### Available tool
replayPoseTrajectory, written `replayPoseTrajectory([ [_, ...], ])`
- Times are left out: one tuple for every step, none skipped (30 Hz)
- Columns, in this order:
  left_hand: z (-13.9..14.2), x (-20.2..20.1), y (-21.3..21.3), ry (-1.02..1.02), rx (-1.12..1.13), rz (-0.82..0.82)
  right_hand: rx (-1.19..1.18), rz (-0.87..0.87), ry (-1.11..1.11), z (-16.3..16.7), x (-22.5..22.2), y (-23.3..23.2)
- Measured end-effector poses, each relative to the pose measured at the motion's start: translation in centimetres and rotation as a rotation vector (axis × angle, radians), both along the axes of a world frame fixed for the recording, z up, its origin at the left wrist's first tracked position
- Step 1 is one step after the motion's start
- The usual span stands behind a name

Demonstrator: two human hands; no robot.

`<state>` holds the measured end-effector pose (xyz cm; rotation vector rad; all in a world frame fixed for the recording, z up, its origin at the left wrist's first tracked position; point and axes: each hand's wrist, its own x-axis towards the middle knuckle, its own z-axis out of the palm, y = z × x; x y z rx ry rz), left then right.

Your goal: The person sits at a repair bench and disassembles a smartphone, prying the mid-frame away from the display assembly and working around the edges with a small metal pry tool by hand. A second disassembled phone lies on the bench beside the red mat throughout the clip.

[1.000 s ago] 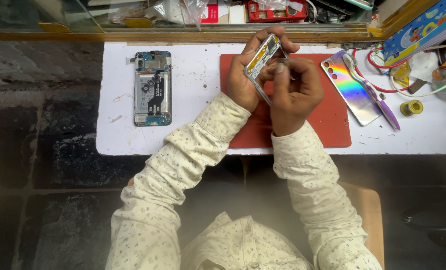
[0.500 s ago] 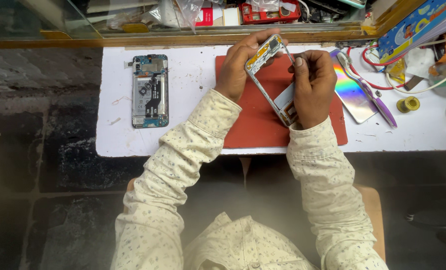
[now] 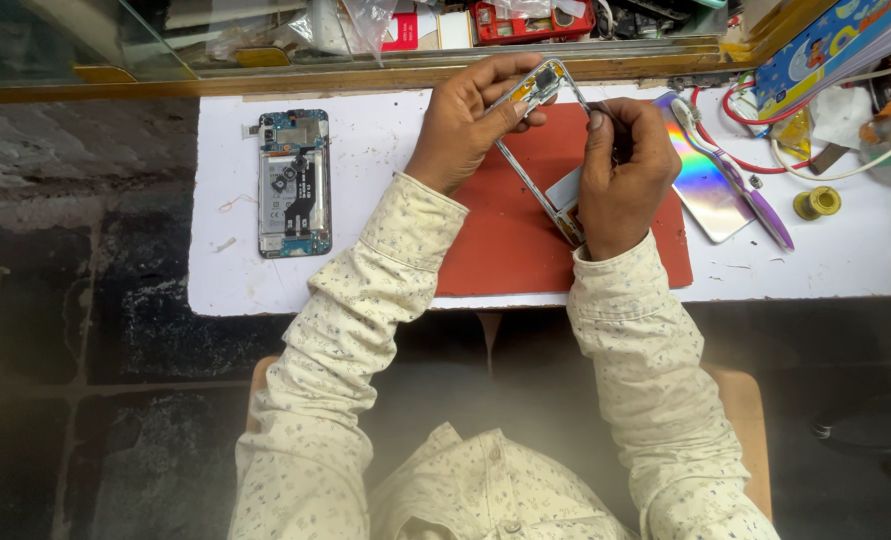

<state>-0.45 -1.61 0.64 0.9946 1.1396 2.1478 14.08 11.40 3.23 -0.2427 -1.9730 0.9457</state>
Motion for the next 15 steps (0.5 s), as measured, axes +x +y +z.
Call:
replayPoseTrajectory([
  [0.03,0.01,-0.04,0.011,-0.032,0.016,0.016,-0.001,0.003,0.05,0.10,-0.02],
  [0.04,-0.03,-0.10,0.021,-0.065,0.033,0.032,-0.001,0.006,0.08,0.13,-0.08],
  [0.06,0.00,-0.12,0.031,-0.097,0.049,0.047,0.000,0.008,0.10,0.19,-0.11],
  [0.05,-0.01,-0.12,0.024,-0.096,0.053,0.045,0.001,0.009,0.09,0.13,-0.17],
  [0.05,0.09,-0.04,0.016,-0.095,0.057,0.042,0.001,0.011,0.11,0.19,-0.18],
  [0.02,0.15,0.04,0.008,-0.093,0.060,0.040,0.001,0.011,0.12,0.20,-0.19],
  [-0.01,0.24,0.13,0.006,-0.094,0.063,0.037,-0.006,0.007,0.13,0.22,-0.20],
  [-0.06,0.26,0.18,0.004,-0.095,0.067,0.033,-0.013,0.002,0.12,0.18,-0.27],
  [-0.11,0.37,0.27,0.002,-0.097,0.070,0.029,-0.019,-0.002,0.13,0.24,-0.30],
  [-0.17,0.38,0.34,0.000,-0.098,0.077,0.039,-0.017,0.002,0.15,0.26,-0.33],
  [-0.23,0.43,0.40,-0.001,-0.099,0.084,0.050,-0.015,0.006,0.17,0.29,-0.37],
  [-0.29,0.39,0.44,-0.003,-0.100,0.091,0.061,-0.013,0.010,0.19,0.25,-0.42],
  [-0.35,0.43,0.51,-0.003,-0.101,0.095,0.073,-0.018,0.010,0.23,0.33,-0.43],
  [-0.41,0.39,0.55,-0.003,-0.102,0.100,0.086,-0.023,0.009,0.27,0.33,-0.46],
  [-0.46,0.41,0.61,-0.003,-0.102,0.104,0.099,-0.027,0.009,0.30,0.36,-0.48],
])
